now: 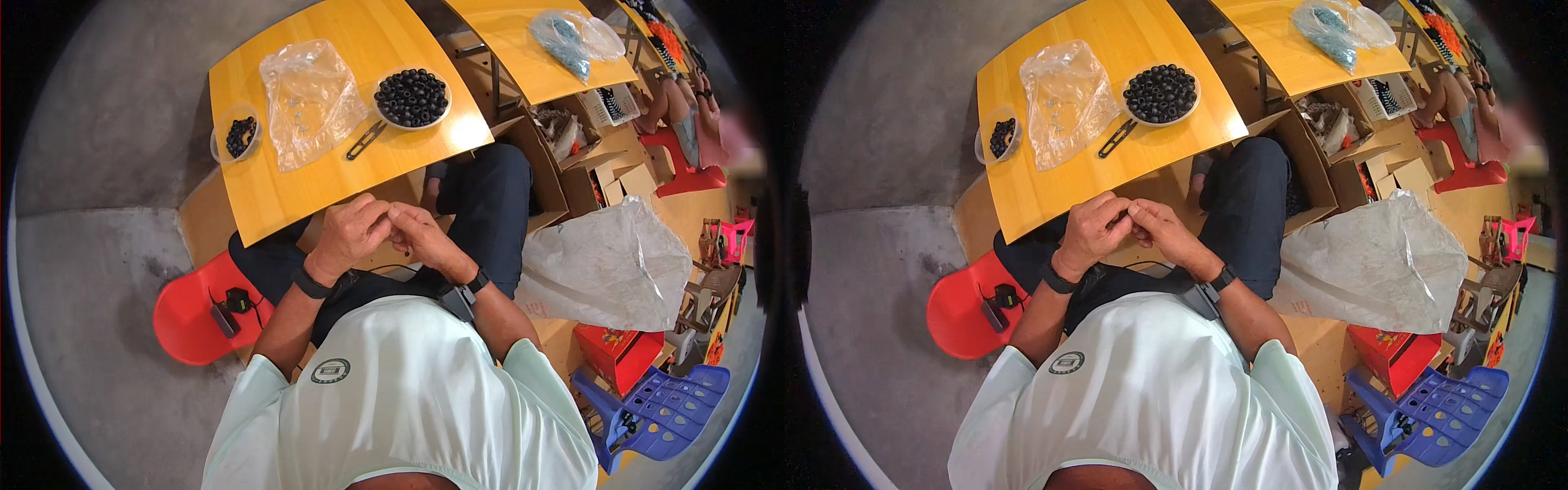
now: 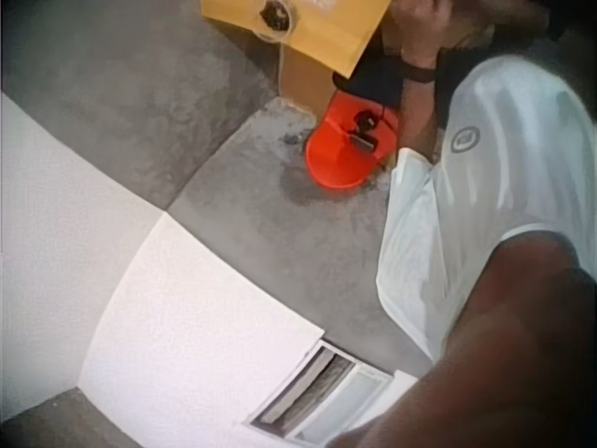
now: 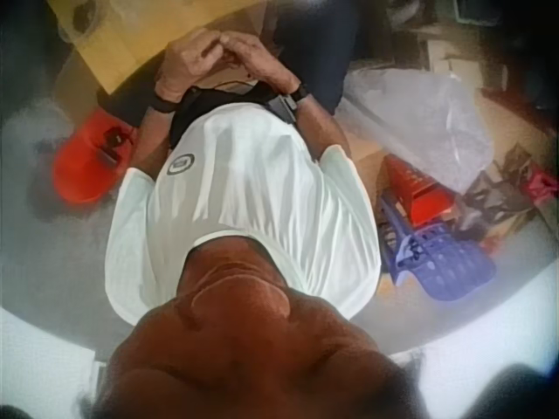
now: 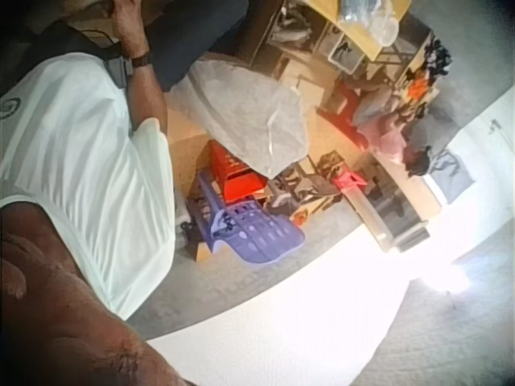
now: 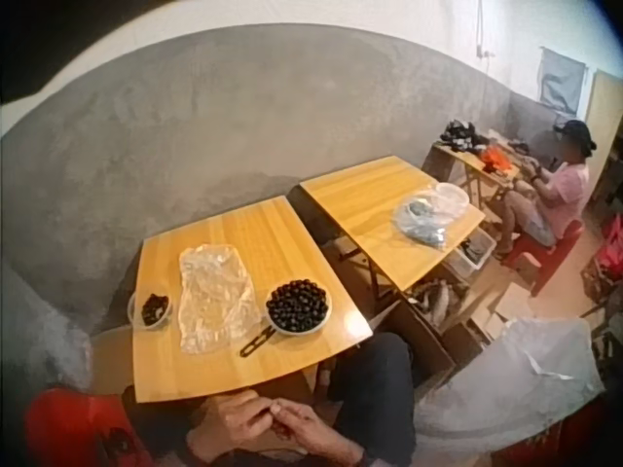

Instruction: The person sorts small black plastic components by hand from a plastic bag into a metal bowl.

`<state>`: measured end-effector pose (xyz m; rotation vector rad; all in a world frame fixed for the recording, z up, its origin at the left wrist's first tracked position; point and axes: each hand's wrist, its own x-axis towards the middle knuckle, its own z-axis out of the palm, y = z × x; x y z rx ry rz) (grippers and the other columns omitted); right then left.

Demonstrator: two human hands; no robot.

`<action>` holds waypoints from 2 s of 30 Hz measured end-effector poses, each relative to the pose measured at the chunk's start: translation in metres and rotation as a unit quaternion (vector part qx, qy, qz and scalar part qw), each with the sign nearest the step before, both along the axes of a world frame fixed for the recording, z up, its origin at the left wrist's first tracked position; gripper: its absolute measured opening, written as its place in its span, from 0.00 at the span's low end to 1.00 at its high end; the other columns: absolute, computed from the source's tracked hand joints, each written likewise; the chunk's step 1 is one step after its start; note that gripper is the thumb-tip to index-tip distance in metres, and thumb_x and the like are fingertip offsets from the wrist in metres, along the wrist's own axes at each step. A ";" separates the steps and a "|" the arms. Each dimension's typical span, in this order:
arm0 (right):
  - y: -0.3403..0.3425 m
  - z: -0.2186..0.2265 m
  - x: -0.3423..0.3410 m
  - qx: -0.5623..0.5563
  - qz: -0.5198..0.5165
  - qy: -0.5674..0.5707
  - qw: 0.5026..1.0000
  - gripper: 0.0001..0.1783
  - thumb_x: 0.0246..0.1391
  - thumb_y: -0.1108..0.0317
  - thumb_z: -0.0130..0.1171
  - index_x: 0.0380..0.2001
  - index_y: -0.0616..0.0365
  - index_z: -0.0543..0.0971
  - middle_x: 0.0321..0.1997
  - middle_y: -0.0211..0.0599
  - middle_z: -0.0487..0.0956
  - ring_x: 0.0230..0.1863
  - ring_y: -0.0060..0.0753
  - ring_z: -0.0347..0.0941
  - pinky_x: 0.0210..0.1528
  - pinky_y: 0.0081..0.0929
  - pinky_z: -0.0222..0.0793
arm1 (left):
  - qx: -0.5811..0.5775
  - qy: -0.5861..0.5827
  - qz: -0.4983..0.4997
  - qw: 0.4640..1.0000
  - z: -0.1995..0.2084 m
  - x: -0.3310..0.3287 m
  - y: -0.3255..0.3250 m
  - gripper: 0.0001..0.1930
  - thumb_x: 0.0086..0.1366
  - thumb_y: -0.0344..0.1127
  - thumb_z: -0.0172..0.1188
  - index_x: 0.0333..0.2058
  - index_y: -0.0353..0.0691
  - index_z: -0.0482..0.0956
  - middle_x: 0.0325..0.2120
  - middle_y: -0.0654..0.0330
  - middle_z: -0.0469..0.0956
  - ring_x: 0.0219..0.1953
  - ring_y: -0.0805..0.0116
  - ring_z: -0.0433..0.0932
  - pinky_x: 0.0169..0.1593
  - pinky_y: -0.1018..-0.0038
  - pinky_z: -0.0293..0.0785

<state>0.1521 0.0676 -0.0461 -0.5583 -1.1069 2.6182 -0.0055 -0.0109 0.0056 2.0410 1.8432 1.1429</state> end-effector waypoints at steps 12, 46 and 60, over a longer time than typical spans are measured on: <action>0.005 -0.004 0.008 -0.176 0.037 0.044 0.983 0.16 0.71 0.52 0.44 0.38 0.52 0.71 0.24 0.19 0.58 0.24 0.15 0.50 0.25 0.15 0.47 | -0.082 -0.152 0.007 0.985 0.003 -0.003 -0.010 0.14 0.55 0.26 0.68 0.41 0.36 0.80 0.23 0.64 0.71 0.20 0.77 0.68 0.24 0.80 0.65; -0.006 0.006 -0.007 -0.085 -0.008 0.023 0.996 0.16 0.70 0.53 0.47 0.36 0.54 0.71 0.21 0.19 0.59 0.20 0.15 0.48 0.23 0.19 0.45 | -0.112 -0.383 -0.005 0.917 -0.028 0.002 -0.022 0.18 0.63 0.27 0.64 0.52 0.33 0.78 0.32 0.67 0.75 0.30 0.82 0.70 0.34 0.84 0.69; 0.003 -0.011 -0.005 -0.188 -0.007 0.136 0.973 0.18 0.71 0.54 0.42 0.43 0.57 0.71 0.23 0.21 0.59 0.23 0.17 0.51 0.25 0.19 0.49 | -0.131 -0.505 -0.029 0.853 -0.026 0.001 -0.018 0.21 0.66 0.27 0.62 0.56 0.29 0.73 0.40 0.65 0.76 0.36 0.82 0.74 0.41 0.84 0.74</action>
